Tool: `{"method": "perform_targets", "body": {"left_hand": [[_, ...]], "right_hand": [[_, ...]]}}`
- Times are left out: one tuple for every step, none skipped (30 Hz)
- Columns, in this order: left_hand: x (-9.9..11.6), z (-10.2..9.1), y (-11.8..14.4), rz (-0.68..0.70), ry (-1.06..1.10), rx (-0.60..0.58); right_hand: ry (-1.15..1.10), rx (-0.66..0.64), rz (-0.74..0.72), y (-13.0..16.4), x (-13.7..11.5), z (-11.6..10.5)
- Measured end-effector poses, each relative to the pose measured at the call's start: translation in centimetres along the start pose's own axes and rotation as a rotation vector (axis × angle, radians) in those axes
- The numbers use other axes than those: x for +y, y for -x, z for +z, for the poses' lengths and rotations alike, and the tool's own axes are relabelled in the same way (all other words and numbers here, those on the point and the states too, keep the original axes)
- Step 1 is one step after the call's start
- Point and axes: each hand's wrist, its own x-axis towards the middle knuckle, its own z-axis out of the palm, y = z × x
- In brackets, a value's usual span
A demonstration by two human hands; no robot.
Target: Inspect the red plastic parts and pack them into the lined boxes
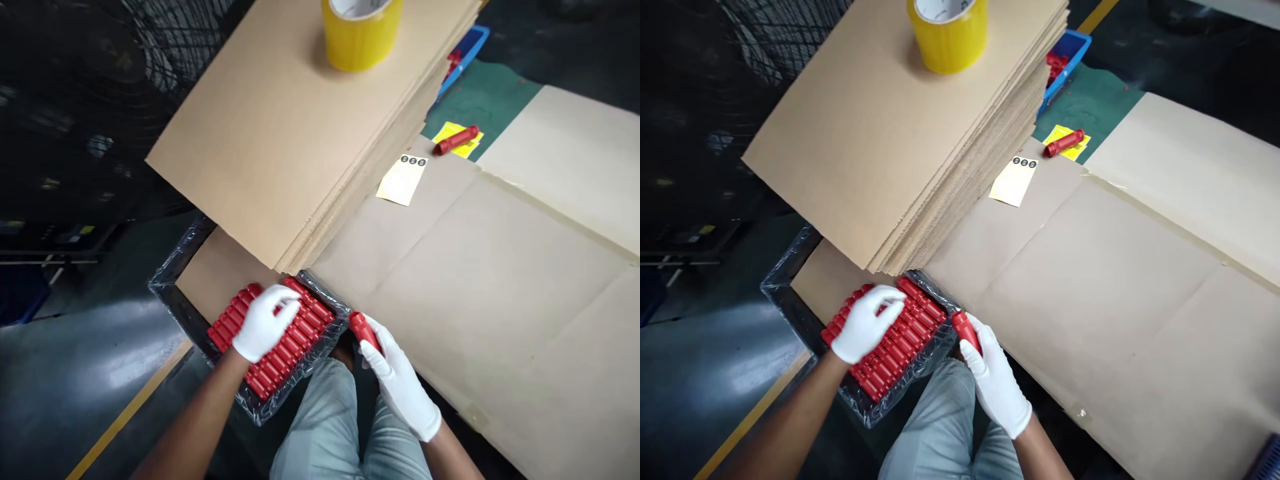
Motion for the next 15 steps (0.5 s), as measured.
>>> {"method": "perform_targets", "body": {"left_hand": [[1.9, 1.8, 0.7, 0.039, 0.118, -0.074], [3.6, 3.7, 1.1, 0.052, 0.22, -0.141], [4.9, 5.4, 1.4, 0.053, 0.289, -0.2], [6.0, 6.8, 1.6, 0.043, 0.356, -0.223], [6.7, 8.0, 1.6, 0.013, 0.427, -0.246], [7.1, 9.0, 1.6, -0.029, 0.498, -0.264], [7.4, 9.6, 1.6, -0.077, 0.566, -0.28], [7.5, 10.1, 1.6, -0.123, 0.623, -0.296], [7.5, 10.3, 1.6, -0.156, 0.66, -0.308], [7.6, 10.5, 1.6, -0.167, 0.672, -0.31], [7.6, 10.5, 1.7, -0.156, 0.665, -0.302], [7.6, 10.6, 1.8, -0.133, 0.652, -0.29], [7.7, 10.6, 1.9, -0.108, 0.637, -0.283], [7.7, 10.6, 2.0, -0.083, 0.624, -0.28], [7.7, 10.6, 2.1, -0.062, 0.616, -0.282]], "right_hand": [[0.072, 0.021, -0.013, 0.1, 0.2, 0.1], [0.118, 0.031, -0.018, 0.3, 0.5, 0.1], [0.149, 0.042, -0.026, 0.4, 0.7, 0.1], [0.179, 0.08, -0.046, 0.5, 0.9, 0.1], [0.201, 0.12, -0.068, 0.6, 1.1, 0.0], [0.212, 0.152, -0.082, 0.7, 1.3, -0.2], [0.214, 0.178, -0.088, 0.8, 1.4, -0.5], [0.21, 0.197, -0.087, 0.9, 1.5, -0.8], [0.202, 0.21, -0.085, 1.1, 1.7, -1.1], [0.192, 0.218, -0.082, 1.2, 1.8, -1.4], [0.183, 0.224, -0.076, 1.3, 1.9, -1.6], [0.174, 0.231, -0.067, 1.5, 2.0, -1.8], [0.165, 0.239, -0.054, 1.7, 2.1, -2.0], [0.157, 0.248, -0.041, 1.8, 2.1, -2.1], [0.151, 0.254, -0.027, 1.9, 2.1, -2.2]]}}
